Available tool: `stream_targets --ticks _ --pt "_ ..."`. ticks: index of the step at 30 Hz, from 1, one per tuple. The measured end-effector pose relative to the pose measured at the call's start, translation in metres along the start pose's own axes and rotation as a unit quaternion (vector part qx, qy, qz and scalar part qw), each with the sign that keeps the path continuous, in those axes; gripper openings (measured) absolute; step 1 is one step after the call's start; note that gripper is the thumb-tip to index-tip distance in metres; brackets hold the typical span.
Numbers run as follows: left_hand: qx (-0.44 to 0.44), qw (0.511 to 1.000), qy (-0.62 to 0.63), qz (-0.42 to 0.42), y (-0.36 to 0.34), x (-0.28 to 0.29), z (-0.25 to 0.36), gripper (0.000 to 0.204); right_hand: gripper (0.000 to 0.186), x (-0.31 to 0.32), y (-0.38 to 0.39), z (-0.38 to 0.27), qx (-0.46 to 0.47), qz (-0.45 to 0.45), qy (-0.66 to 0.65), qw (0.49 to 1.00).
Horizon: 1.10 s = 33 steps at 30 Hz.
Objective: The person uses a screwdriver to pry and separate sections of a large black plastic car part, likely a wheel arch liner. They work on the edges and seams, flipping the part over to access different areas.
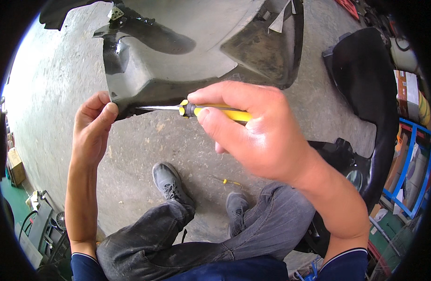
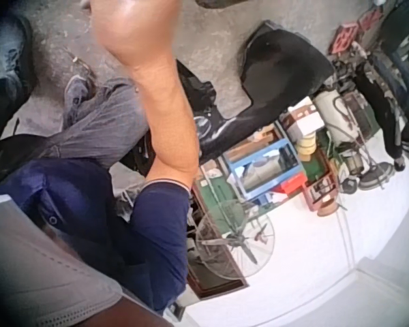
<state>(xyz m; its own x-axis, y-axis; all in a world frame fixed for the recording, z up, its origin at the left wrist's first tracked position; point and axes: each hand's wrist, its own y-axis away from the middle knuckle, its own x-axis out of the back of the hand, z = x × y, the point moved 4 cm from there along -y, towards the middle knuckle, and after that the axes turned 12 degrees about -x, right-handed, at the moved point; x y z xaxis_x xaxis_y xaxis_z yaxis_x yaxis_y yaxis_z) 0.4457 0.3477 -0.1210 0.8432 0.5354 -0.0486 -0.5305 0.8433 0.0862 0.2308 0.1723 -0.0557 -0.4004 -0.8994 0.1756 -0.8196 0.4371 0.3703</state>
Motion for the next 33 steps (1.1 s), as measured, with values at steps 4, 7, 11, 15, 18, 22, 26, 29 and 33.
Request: stream_targets --ticks 4,7,11,15,18,22,26,29,33 --pt "0.002 1.000 -0.003 0.011 0.004 0.001 -0.003 0.019 0.027 0.003 -0.006 -0.003 -0.016 -0.024 0.019 0.999" --pt "0.009 1.000 -0.010 0.014 0.007 0.000 -0.003 0.018 0.029 0.004 -0.001 -0.006 -0.059 -0.005 0.002 0.998" --pt "0.055 0.998 -0.043 0.009 0.010 0.005 0.001 0.018 0.030 0.003 -0.006 -0.013 -0.055 0.008 0.021 0.998" --pt "0.107 0.993 -0.039 0.027 0.010 0.013 -0.002 0.018 0.029 -0.002 -0.008 -0.017 0.107 -0.022 0.194 0.975" --pt "0.137 0.988 -0.065 0.031 0.018 0.016 -0.008 0.020 0.028 0.004 -0.004 -0.001 0.121 0.016 0.220 0.968" --pt "0.165 0.983 -0.075 0.037 0.037 0.023 -0.024 0.021 0.025 0.025 0.007 0.043 -0.044 0.074 0.157 0.984" --pt "0.142 0.987 -0.063 0.048 0.044 0.032 -0.032 0.020 0.025 0.036 0.009 0.091 -0.052 0.101 0.209 0.971" --pt "0.154 0.980 -0.114 0.046 0.052 0.039 -0.043 0.020 0.026 0.027 0.003 0.105 0.028 0.103 0.262 0.959" --pt "0.160 0.978 -0.126 0.053 0.060 0.043 -0.059 0.020 0.025 0.011 -0.001 0.117 0.036 0.066 0.288 0.955"
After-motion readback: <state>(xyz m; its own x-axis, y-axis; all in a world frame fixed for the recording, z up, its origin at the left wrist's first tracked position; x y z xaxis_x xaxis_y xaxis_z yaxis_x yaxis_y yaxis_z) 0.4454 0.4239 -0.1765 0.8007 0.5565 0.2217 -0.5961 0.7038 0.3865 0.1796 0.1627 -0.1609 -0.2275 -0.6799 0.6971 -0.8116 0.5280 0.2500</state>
